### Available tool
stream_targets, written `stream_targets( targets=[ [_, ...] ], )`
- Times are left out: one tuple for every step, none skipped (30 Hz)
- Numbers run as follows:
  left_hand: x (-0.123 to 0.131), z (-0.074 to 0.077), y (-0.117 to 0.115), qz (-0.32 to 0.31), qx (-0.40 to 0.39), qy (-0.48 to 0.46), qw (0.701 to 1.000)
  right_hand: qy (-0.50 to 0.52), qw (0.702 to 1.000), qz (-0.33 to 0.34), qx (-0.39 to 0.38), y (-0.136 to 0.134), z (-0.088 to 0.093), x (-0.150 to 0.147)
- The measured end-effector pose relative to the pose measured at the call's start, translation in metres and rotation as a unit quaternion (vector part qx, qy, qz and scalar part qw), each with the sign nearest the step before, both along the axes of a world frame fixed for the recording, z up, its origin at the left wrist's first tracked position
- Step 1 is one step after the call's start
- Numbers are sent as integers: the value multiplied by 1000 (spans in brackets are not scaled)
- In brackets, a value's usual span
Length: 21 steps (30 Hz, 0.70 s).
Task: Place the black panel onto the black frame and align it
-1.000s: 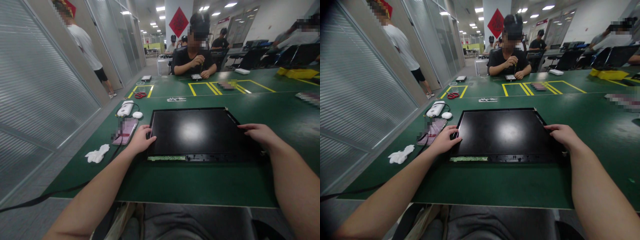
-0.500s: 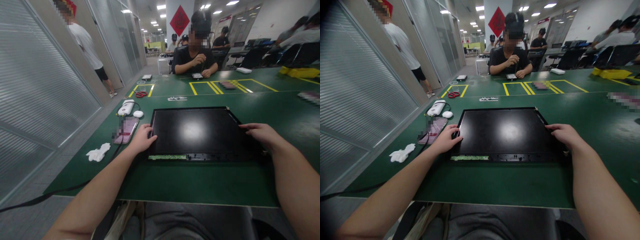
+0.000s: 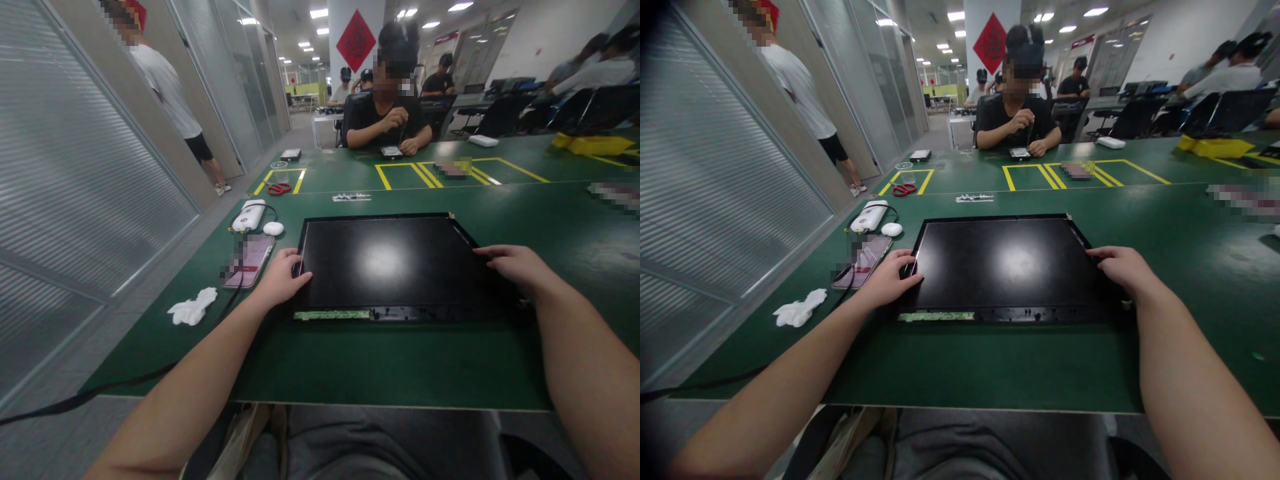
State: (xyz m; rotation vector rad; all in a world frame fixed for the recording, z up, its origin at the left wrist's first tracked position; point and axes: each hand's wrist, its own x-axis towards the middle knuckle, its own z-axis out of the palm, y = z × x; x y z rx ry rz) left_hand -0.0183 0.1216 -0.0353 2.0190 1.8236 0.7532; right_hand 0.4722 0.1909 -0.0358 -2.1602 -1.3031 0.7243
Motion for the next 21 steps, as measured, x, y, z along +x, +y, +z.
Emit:
stream_targets(
  targets=[
    [0, 0, 0, 0, -1, 4, 1000, 0, 1000, 0, -2, 0, 0, 0],
    [-1, -1, 1, 0, -1, 9, 1000, -2, 1000, 0, -4, 0, 0, 0],
    [-1, -1, 1, -1, 0, 15, 1000, -6, 1000, -1, -6, 0, 0, 0],
    [-1, -2, 1, -2, 1, 23, 1000, -11, 1000, -3, -6, 0, 1, -1],
    [-1, -2, 1, -4, 2, 30, 1000, -15, 1000, -6, -6, -1, 1, -2],
    [-1, -2, 1, -5, 2, 38, 999, -16, 1000, -9, -6, -2, 2, -4],
    [-2, -2, 1, -5, 2, 46, 999, -13, 1000, -13, -5, -3, 3, -5],
    [-2, -2, 1, -5, 1, 53, 999, -6, 1000, -16, -3, -4, 3, -6],
    [-2, -2, 1, -4, -1, 58, 998, 2, 1000, -18, -1, -4, 4, -7],
    [-2, -1, 1, -4, -2, 63, 998, 11, 1000, -18, 2, -5, 4, -8],
    [-2, -1, 0, -4, -3, 66, 998, 20, 1000, -18, 4, -4, 3, -8],
    [-1, -1, 0, -4, -4, 69, 998, 28, 999, -17, 5, -4, 3, -7],
    [-1, -1, 0, -4, -5, 71, 997, 34, 999, -17, 5, -3, 2, -7],
    [-1, -1, 0, -4, -6, 72, 997, 38, 999, -17, 5, -3, 1, -6],
    [0, -1, 0, -3, -6, 72, 997, 41, 999, -18, 4, -2, 0, -4],
    [0, -1, 1, -2, -7, 72, 997, 42, 999, -18, 4, -1, -1, -3],
    [0, -2, 1, -1, -8, 71, 997, 42, 999, -19, 5, 0, -2, -2],
    [0, -2, 1, -1, -7, 70, 998, 42, 999, -18, 5, 1, -3, -1],
    [0, -2, 1, -2, -5, 68, 998, 44, 999, -17, 5, 1, -4, 0],
    [0, -2, 1, -3, -3, 65, 998, 46, 999, -16, 5, 2, -5, 1],
    [-1, -2, 1, -4, 0, 62, 998, 49, 999, -15, 5, 2, -5, 2]
  ],
)
